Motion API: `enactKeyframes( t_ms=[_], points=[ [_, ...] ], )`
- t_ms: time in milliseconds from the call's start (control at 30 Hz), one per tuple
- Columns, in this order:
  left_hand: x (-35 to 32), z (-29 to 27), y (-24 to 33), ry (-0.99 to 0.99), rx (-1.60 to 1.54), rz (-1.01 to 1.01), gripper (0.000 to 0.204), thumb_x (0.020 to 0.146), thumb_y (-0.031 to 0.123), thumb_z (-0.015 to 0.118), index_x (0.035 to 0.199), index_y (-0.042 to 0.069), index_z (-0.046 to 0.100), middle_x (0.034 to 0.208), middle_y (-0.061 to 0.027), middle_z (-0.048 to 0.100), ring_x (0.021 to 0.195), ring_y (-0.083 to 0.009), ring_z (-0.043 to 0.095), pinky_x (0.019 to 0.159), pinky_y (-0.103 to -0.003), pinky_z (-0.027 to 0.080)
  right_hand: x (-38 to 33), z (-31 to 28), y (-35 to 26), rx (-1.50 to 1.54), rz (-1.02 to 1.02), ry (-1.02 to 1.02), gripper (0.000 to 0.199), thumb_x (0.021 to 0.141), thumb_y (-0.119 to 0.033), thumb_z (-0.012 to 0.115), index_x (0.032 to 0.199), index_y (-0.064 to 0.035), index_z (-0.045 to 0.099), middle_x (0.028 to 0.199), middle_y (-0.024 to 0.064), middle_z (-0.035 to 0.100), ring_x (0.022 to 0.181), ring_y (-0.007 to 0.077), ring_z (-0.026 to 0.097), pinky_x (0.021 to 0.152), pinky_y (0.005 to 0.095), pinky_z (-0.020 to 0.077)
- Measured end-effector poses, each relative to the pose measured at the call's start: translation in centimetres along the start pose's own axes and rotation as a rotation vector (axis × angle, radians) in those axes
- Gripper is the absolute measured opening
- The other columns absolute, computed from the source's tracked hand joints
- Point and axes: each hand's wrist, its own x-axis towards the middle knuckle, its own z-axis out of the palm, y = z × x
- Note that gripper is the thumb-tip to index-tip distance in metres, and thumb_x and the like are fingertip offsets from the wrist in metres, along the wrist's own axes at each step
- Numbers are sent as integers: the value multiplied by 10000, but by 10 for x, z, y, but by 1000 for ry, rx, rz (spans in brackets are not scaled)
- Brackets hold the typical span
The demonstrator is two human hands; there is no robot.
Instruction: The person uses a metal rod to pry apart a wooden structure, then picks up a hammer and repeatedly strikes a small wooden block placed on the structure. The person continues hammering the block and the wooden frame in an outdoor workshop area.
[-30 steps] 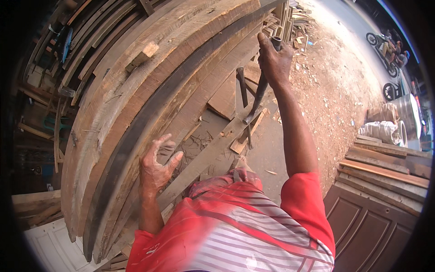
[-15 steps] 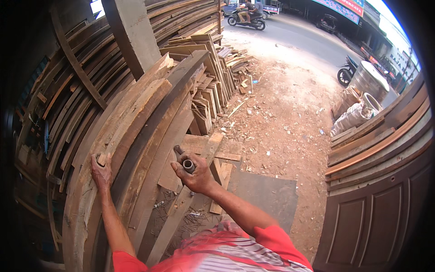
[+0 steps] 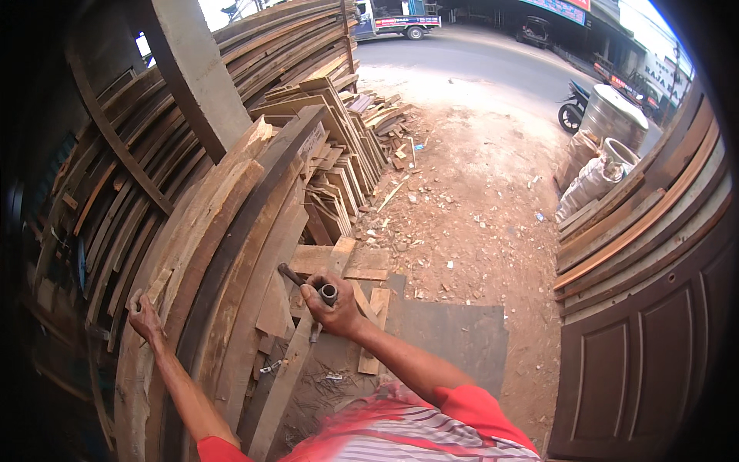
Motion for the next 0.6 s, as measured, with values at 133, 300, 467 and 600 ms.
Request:
enactKeyframes(
  t_ms=[133,300,467,600],
  points=[
    [-78,-61,-11,131,-798,-242,470,963,245,557,1328,-49,530,1331,-187,567,1212,-297,566,1045,-429,461,-23,-12,-10,45,29,-2,200,991,-207,616,930,-29,548,670,4,560,558,71,520,505,248,441],
    [-235,-92,4,-320,-1539,-526,536,1037,293,536,1415,-64,406,1424,-225,475,1330,-352,481,1112,-390,497,-36,9,3,163,19,84,173,957,-180,636,885,-38,571,659,-12,571,556,60,535,509,241,452],
    [-428,-104,-24,-326,-2090,-1123,505,1057,266,492,1453,-35,407,1472,-264,444,1345,-414,466,1109,-483,484,-44,21,25,95,16,28,216,998,-211,611,962,-15,528,687,26,557,530,87,510,483,249,425],
    [-510,-114,-19,-494,-2255,-1371,551,1042,324,521,1488,28,390,1531,-277,357,1366,-397,451,1100,-481,480,-39,17,17,166,95,-15,227,983,-217,648,948,-23,537,690,21,565,535,84,518,478,240,424]
  ],
)
